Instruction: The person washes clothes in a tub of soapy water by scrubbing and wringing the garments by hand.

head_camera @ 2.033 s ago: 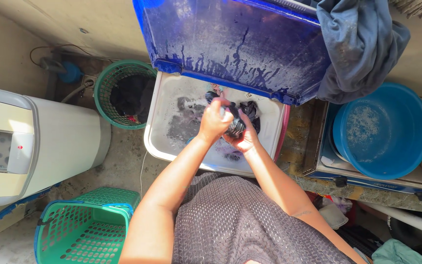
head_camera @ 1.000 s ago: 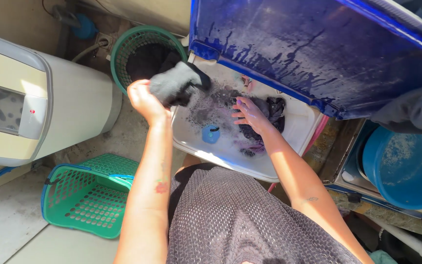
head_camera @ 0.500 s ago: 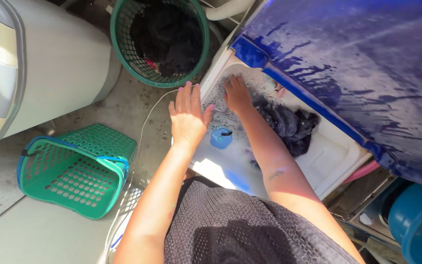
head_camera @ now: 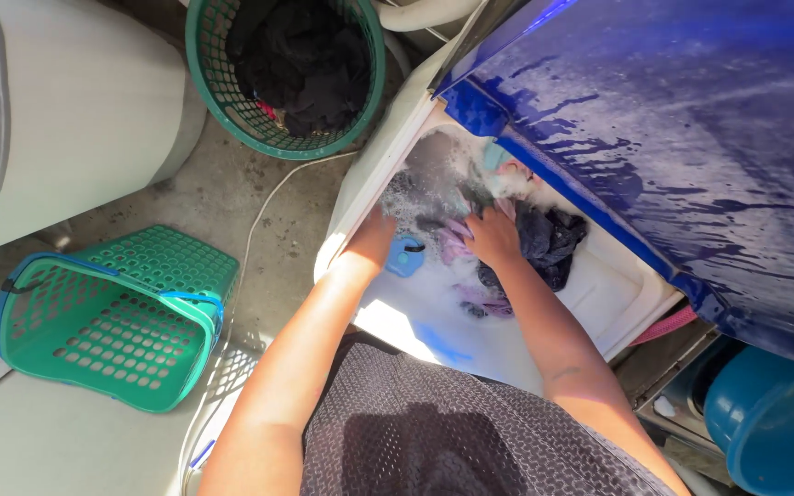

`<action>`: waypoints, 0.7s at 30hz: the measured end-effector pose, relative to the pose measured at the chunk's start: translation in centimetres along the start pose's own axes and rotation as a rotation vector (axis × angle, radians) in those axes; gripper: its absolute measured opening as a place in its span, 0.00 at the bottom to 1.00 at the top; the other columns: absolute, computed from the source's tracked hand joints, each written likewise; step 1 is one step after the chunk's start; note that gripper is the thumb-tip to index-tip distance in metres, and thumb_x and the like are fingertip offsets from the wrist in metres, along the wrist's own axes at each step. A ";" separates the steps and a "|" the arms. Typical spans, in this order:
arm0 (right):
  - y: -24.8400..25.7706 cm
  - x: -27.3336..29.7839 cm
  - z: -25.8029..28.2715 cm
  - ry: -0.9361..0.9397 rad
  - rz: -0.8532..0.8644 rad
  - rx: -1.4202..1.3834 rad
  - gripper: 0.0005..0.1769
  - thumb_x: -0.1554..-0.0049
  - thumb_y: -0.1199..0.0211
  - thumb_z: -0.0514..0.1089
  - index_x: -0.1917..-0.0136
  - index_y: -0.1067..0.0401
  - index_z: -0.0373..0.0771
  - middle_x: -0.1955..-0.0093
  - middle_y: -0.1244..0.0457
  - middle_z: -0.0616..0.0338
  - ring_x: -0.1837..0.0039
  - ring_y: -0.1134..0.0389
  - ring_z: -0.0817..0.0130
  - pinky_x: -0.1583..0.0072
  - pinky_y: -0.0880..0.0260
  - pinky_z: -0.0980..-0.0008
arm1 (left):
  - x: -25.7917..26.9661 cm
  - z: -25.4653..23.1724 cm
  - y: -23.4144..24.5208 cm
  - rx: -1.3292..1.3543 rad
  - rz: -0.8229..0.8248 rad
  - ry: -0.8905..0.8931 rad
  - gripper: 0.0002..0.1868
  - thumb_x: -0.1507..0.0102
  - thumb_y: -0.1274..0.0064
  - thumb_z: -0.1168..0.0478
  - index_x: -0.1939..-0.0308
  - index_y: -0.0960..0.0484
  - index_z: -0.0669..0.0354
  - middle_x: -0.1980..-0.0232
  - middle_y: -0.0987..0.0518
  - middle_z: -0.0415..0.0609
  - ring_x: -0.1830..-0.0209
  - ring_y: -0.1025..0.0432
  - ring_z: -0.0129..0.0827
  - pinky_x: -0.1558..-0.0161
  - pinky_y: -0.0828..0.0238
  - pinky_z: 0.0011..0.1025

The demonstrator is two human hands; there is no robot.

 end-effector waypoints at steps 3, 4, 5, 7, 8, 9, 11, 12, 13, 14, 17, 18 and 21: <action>1.2 6.2 -0.5 -0.073 0.030 -0.076 0.16 0.46 0.31 0.58 0.50 0.23 0.47 0.51 0.36 0.51 0.43 0.33 0.49 0.45 0.31 0.51 | -0.5 1.0 -2.7 -0.020 0.213 0.166 0.17 0.34 0.58 0.62 0.43 0.21 0.55 0.32 0.30 0.56 0.27 0.38 0.51 0.29 0.44 0.45; 1.2 7.7 -0.9 -0.102 0.033 -0.106 0.15 0.44 0.33 0.59 0.50 0.23 0.49 0.51 0.36 0.51 0.44 0.33 0.51 0.45 0.30 0.53 | 0.0 1.1 -3.0 0.205 0.244 0.220 0.17 0.32 0.59 0.62 0.42 0.22 0.52 0.32 0.30 0.54 0.26 0.39 0.49 0.30 0.43 0.47; 0.9 8.6 -1.2 -0.107 0.032 -0.107 0.15 0.44 0.33 0.59 0.50 0.23 0.49 0.51 0.36 0.51 0.44 0.33 0.51 0.45 0.30 0.53 | 0.0 1.0 -2.8 0.203 0.245 0.216 0.17 0.32 0.59 0.62 0.42 0.22 0.52 0.32 0.30 0.54 0.26 0.39 0.49 0.30 0.43 0.47; 0.2 9.5 -1.7 -0.134 0.084 -0.007 0.11 0.47 0.32 0.56 0.54 0.20 0.53 0.52 0.34 0.51 0.41 0.34 0.47 0.43 0.31 0.53 | -0.4 0.6 -2.5 0.227 0.272 0.178 0.21 0.33 0.59 0.64 0.36 0.26 0.52 0.33 0.30 0.54 0.29 0.37 0.53 0.31 0.42 0.51; 0.1 9.0 -1.6 -0.140 0.080 -0.009 0.11 0.47 0.32 0.56 0.54 0.20 0.53 0.52 0.34 0.51 0.41 0.34 0.47 0.43 0.31 0.53 | -0.5 0.7 -2.4 0.222 0.270 0.172 0.21 0.33 0.59 0.64 0.36 0.26 0.52 0.33 0.30 0.54 0.29 0.37 0.53 0.31 0.42 0.51; -0.1 8.3 -1.5 -0.182 0.187 0.033 0.13 0.45 0.34 0.57 0.51 0.21 0.50 0.51 0.35 0.49 0.42 0.34 0.46 0.42 0.32 0.51 | -0.4 1.0 -2.5 0.240 0.240 0.202 0.20 0.33 0.59 0.63 0.37 0.25 0.52 0.32 0.30 0.55 0.29 0.38 0.52 0.31 0.42 0.49; 0.8 6.1 -0.2 -0.204 0.190 0.049 0.16 0.45 0.35 0.55 0.47 0.22 0.48 0.49 0.35 0.48 0.44 0.33 0.46 0.43 0.32 0.50 | -0.5 1.2 -3.2 0.260 0.212 0.234 0.19 0.32 0.60 0.62 0.38 0.23 0.53 0.31 0.31 0.56 0.28 0.39 0.51 0.30 0.42 0.47; 1.6 4.3 1.4 -0.184 0.085 0.023 0.16 0.45 0.35 0.52 0.45 0.23 0.47 0.49 0.34 0.48 0.44 0.33 0.47 0.44 0.31 0.50 | -0.6 1.3 -3.5 0.251 0.194 0.261 0.18 0.32 0.60 0.62 0.40 0.22 0.54 0.31 0.30 0.56 0.28 0.38 0.50 0.31 0.41 0.46; 2.2 1.9 3.3 -0.102 -0.033 -0.119 0.15 0.43 0.35 0.47 0.43 0.24 0.43 0.48 0.34 0.49 0.45 0.33 0.48 0.45 0.31 0.49 | -0.6 1.7 -3.7 0.241 0.175 0.294 0.18 0.31 0.61 0.63 0.42 0.20 0.54 0.32 0.30 0.57 0.28 0.37 0.49 0.32 0.39 0.45; 2.5 -0.4 5.3 -0.033 -0.124 -0.249 0.19 0.45 0.35 0.42 0.39 0.26 0.42 0.46 0.35 0.47 0.42 0.33 0.48 0.43 0.30 0.52 | -0.7 1.9 -4.0 0.243 0.176 0.303 0.18 0.31 0.61 0.63 0.42 0.20 0.54 0.32 0.30 0.57 0.28 0.37 0.49 0.32 0.39 0.45; 0.6 -7.8 12.3 0.348 -0.314 -0.211 0.29 0.53 0.35 0.40 0.36 0.28 0.40 0.31 0.39 0.42 0.32 0.37 0.46 0.36 0.32 0.53 | -1.1 2.3 -5.0 0.409 0.157 0.405 0.18 0.32 0.61 0.64 0.43 0.19 0.54 0.33 0.27 0.55 0.32 0.32 0.47 0.35 0.34 0.43; -0.9 -8.9 12.9 0.357 -0.310 -0.217 0.29 0.53 0.35 0.40 0.36 0.28 0.40 0.31 0.39 0.42 0.32 0.37 0.46 0.36 0.32 0.53 | -1.6 2.2 -4.9 0.406 0.121 0.397 0.18 0.31 0.62 0.64 0.43 0.19 0.56 0.34 0.25 0.56 0.34 0.30 0.47 0.36 0.32 0.43; -8.0 -10.9 12.3 0.129 0.239 -0.010 0.24 0.45 0.42 0.35 0.36 0.27 0.48 0.31 0.36 0.51 0.33 0.33 0.51 0.37 0.31 0.52 | -1.3 2.5 -3.3 0.580 0.064 0.554 0.19 0.31 0.62 0.61 0.42 0.19 0.56 0.36 0.23 0.57 0.35 0.29 0.50 0.36 0.33 0.43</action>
Point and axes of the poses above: each hand's wrist, its own x-axis away from the middle knuckle, its own y-axis out of the back of the hand, z = x × y, the point moved 4 cm from there along -x, towards the middle knuckle
